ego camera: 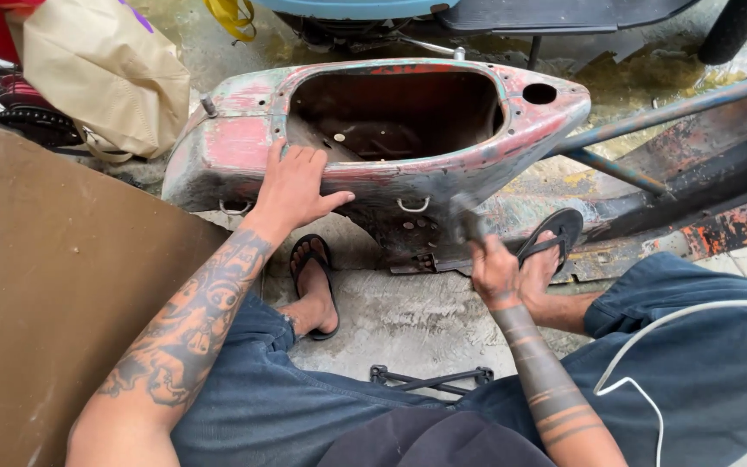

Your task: Scrubbing a metal scooter frame with a wire brush to remove rust and old paint

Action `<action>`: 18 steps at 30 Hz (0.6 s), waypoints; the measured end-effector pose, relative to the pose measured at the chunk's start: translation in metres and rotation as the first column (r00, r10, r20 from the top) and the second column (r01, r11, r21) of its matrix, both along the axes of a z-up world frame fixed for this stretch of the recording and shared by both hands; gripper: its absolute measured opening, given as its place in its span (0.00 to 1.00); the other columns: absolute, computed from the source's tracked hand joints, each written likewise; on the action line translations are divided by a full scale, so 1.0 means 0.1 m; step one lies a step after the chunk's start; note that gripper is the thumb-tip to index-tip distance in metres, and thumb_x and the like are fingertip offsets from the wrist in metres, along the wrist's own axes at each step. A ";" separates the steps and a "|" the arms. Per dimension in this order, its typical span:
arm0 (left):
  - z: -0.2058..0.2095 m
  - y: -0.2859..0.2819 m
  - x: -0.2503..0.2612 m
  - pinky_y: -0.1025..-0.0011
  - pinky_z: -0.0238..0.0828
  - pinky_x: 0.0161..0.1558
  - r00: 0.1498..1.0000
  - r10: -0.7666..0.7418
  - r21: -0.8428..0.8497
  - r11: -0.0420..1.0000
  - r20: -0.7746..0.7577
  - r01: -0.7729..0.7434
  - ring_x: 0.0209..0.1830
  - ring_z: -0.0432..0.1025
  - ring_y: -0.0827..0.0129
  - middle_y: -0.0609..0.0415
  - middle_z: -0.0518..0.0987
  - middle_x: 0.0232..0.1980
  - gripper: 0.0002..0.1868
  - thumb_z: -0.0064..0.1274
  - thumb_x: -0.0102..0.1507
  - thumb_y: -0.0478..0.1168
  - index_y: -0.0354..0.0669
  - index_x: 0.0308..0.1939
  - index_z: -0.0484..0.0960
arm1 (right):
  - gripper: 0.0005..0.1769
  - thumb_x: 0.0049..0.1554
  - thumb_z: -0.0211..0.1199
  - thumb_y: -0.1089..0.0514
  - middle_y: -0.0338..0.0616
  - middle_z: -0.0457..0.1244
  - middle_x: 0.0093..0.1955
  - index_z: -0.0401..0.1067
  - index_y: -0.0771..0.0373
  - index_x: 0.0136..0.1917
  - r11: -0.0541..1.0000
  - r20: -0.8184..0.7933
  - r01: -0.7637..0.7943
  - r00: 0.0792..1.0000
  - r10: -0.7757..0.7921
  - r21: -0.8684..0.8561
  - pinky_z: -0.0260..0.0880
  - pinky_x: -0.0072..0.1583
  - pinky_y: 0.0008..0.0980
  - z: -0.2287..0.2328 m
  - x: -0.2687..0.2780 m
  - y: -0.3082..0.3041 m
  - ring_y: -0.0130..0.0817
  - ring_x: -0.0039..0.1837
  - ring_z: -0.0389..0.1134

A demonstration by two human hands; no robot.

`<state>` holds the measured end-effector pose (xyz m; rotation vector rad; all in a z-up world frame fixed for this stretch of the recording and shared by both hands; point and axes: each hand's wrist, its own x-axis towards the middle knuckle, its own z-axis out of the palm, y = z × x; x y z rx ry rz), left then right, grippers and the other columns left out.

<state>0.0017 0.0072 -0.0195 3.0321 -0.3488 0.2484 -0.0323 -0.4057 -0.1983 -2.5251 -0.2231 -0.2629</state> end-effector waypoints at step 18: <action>-0.20 0.00 0.09 0.42 0.45 0.72 1.000 0.026 -0.027 0.999 0.008 -0.026 0.54 0.74 0.53 0.46 0.79 0.45 0.37 0.59 0.52 0.73 0.44 0.44 0.74 | 0.14 0.67 0.45 0.44 0.60 0.66 0.40 0.62 0.55 0.53 0.952 -0.156 -0.063 0.988 0.016 -0.300 0.74 0.50 0.65 -0.41 -0.25 0.31 0.67 0.44 0.72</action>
